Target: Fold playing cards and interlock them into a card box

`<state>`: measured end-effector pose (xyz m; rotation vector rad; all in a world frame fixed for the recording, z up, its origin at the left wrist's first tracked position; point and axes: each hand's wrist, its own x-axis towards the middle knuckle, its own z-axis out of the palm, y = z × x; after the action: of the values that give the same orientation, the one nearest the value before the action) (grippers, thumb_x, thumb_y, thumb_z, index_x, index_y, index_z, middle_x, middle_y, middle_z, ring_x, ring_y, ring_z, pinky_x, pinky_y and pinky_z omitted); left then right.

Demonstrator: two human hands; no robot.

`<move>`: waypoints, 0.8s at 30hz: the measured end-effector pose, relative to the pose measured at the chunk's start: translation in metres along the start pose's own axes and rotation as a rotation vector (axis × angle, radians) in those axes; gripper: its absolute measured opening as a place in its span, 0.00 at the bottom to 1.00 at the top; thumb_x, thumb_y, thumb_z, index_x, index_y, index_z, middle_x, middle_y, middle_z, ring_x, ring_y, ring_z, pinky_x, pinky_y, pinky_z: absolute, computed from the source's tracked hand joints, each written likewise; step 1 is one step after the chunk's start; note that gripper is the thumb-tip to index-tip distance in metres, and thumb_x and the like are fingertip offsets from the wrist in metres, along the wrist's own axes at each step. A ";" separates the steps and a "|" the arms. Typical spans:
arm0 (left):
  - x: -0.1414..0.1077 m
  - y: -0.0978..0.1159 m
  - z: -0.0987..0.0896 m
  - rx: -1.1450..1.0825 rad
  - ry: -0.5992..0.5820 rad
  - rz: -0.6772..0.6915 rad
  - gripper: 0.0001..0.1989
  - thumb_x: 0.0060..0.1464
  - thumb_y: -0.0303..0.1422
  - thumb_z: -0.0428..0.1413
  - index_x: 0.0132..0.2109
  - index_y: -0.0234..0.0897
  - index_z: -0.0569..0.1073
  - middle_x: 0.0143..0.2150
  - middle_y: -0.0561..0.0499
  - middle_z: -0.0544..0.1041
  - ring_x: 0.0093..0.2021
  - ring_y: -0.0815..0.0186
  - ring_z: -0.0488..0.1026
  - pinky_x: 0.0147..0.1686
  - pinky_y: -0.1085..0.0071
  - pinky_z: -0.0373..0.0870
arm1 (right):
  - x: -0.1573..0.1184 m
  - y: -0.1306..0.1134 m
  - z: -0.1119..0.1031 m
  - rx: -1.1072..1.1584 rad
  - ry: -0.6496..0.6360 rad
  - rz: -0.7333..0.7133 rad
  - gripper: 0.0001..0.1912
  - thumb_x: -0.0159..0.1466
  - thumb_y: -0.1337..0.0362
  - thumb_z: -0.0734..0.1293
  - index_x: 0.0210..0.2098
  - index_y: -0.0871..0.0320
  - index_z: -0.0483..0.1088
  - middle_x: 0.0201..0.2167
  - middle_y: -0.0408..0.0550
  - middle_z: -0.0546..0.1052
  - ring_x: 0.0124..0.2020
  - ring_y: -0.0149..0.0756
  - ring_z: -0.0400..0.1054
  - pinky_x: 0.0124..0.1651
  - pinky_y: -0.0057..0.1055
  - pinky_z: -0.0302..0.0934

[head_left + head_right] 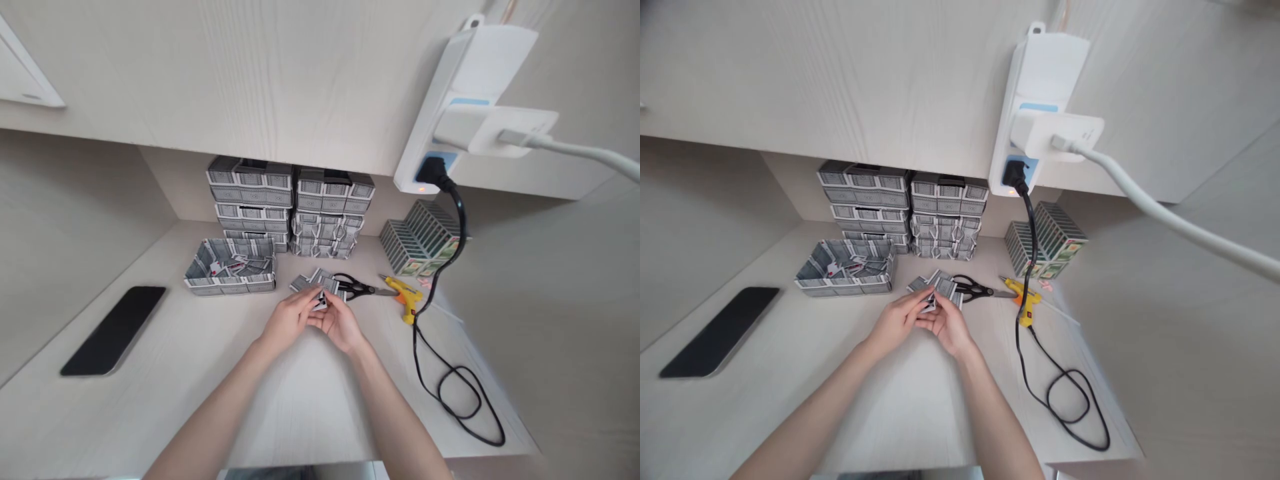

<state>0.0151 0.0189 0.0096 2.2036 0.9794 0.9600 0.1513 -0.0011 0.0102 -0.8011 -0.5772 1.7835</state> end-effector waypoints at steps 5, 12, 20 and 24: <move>-0.001 0.008 0.000 -0.028 0.030 0.014 0.19 0.58 0.33 0.43 0.56 0.44 0.63 0.58 0.50 0.64 0.58 0.64 0.60 0.57 0.61 0.57 | 0.000 0.003 0.003 0.007 -0.016 -0.016 0.18 0.58 0.51 0.62 0.40 0.57 0.68 0.27 0.46 0.76 0.31 0.36 0.71 0.36 0.37 0.66; 0.001 0.006 0.000 -0.226 -0.023 -0.015 0.19 0.56 0.34 0.47 0.55 0.44 0.65 0.58 0.48 0.63 0.59 0.61 0.57 0.58 0.57 0.53 | 0.004 0.006 -0.005 -0.004 0.054 -0.180 0.14 0.57 0.54 0.64 0.39 0.55 0.69 0.38 0.46 0.75 0.35 0.36 0.70 0.37 0.36 0.66; 0.003 0.001 0.001 -0.288 0.023 -0.080 0.22 0.49 0.30 0.56 0.53 0.43 0.67 0.57 0.46 0.65 0.57 0.59 0.61 0.56 0.57 0.56 | 0.005 0.004 -0.007 -0.017 0.068 -0.226 0.13 0.55 0.55 0.66 0.35 0.56 0.69 0.34 0.46 0.75 0.34 0.37 0.70 0.37 0.37 0.67; 0.003 0.002 0.000 -0.176 0.040 -0.080 0.25 0.49 0.29 0.55 0.55 0.43 0.64 0.57 0.46 0.65 0.57 0.59 0.60 0.56 0.58 0.55 | 0.005 0.001 -0.007 0.007 0.054 -0.188 0.13 0.53 0.58 0.69 0.35 0.58 0.71 0.33 0.47 0.76 0.34 0.36 0.70 0.36 0.34 0.66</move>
<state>0.0173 0.0199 0.0117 1.9926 0.9553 1.0166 0.1547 0.0031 0.0037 -0.7626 -0.5899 1.5871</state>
